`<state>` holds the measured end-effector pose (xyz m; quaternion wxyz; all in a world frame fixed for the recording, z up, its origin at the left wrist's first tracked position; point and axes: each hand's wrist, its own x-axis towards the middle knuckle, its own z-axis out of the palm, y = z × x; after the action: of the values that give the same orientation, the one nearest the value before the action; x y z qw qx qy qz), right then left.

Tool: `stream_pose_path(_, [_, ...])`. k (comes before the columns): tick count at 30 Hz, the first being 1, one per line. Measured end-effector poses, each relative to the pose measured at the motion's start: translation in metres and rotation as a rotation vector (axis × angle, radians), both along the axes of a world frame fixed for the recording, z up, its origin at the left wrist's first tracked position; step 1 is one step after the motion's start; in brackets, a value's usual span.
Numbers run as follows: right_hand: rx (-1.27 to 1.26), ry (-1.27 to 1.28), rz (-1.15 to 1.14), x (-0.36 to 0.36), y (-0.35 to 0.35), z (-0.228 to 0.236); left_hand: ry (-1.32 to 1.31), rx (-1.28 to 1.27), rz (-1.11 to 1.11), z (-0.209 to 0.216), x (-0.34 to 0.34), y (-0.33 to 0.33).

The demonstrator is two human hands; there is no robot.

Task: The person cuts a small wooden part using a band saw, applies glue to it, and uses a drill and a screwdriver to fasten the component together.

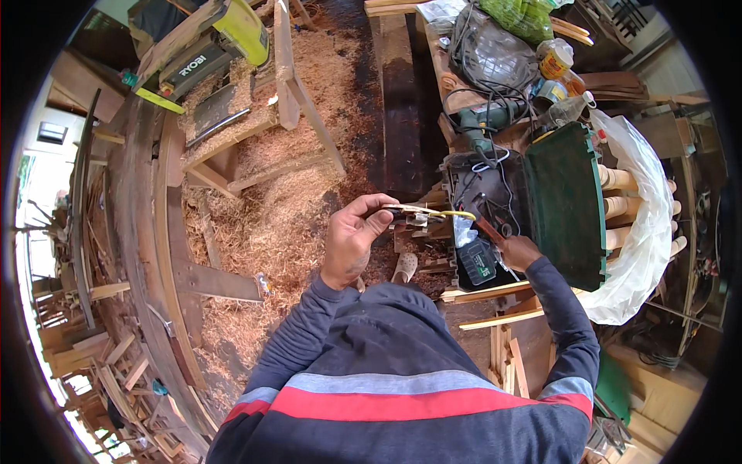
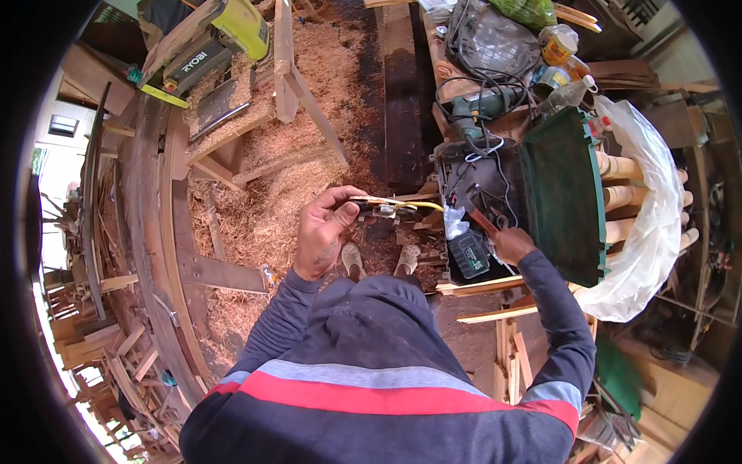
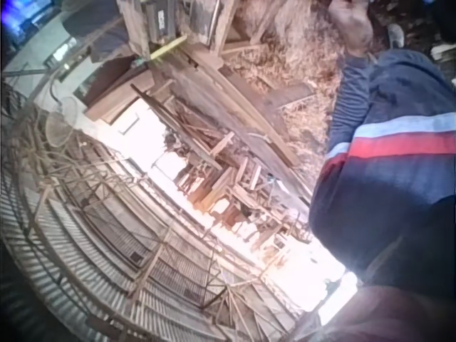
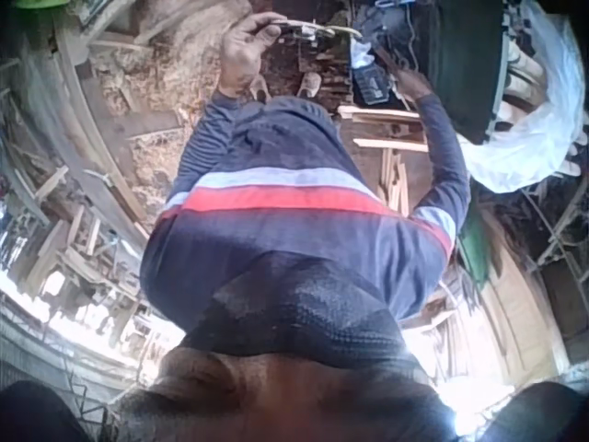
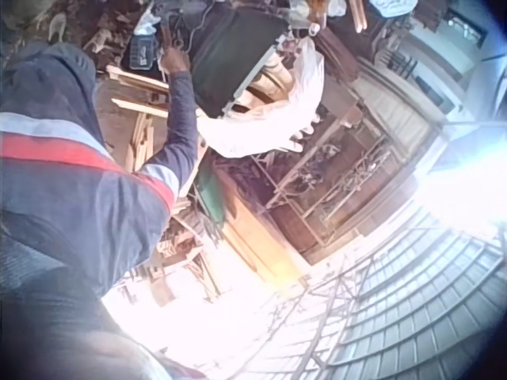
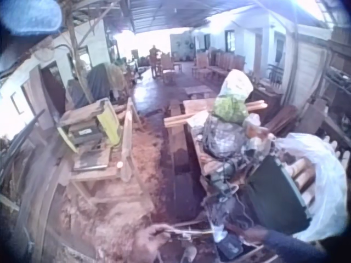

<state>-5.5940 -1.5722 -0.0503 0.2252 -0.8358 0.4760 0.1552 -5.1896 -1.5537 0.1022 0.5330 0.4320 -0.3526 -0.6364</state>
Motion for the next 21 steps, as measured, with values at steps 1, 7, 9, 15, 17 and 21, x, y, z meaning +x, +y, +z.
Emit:
stream_pose_path(1, [0.013, 0.076, 0.012, 0.003, -0.004, -0.005, 0.034, -0.012, -0.003, 0.001, -0.001, 0.001])
stream_pose_path(7, [-0.042, 0.085, 0.044, 0.008, -0.006, -0.007, 0.005, -0.111, 0.047, 0.01, -0.005, 0.006])
stream_pose_path(9, [-0.068, -0.002, -0.013, 0.004, 0.0, -0.003, -0.022, -0.132, 0.069, 0.009, -0.004, 0.009])
stream_pose_path(15, [-0.209, -0.435, -0.181, -0.01, 0.024, 0.007, 0.038, 0.047, 0.195, 0.003, 0.0, 0.016])
stream_pose_path(17, [-0.166, -0.537, -0.452, -0.008, 0.029, 0.009, 0.042, 0.041, 0.202, -0.001, 0.004, 0.02])
stream_pose_path(21, [-0.131, -0.586, -0.645, -0.008, 0.031, 0.005, 0.071, 0.039, 0.253, 0.002, 0.018, 0.033])
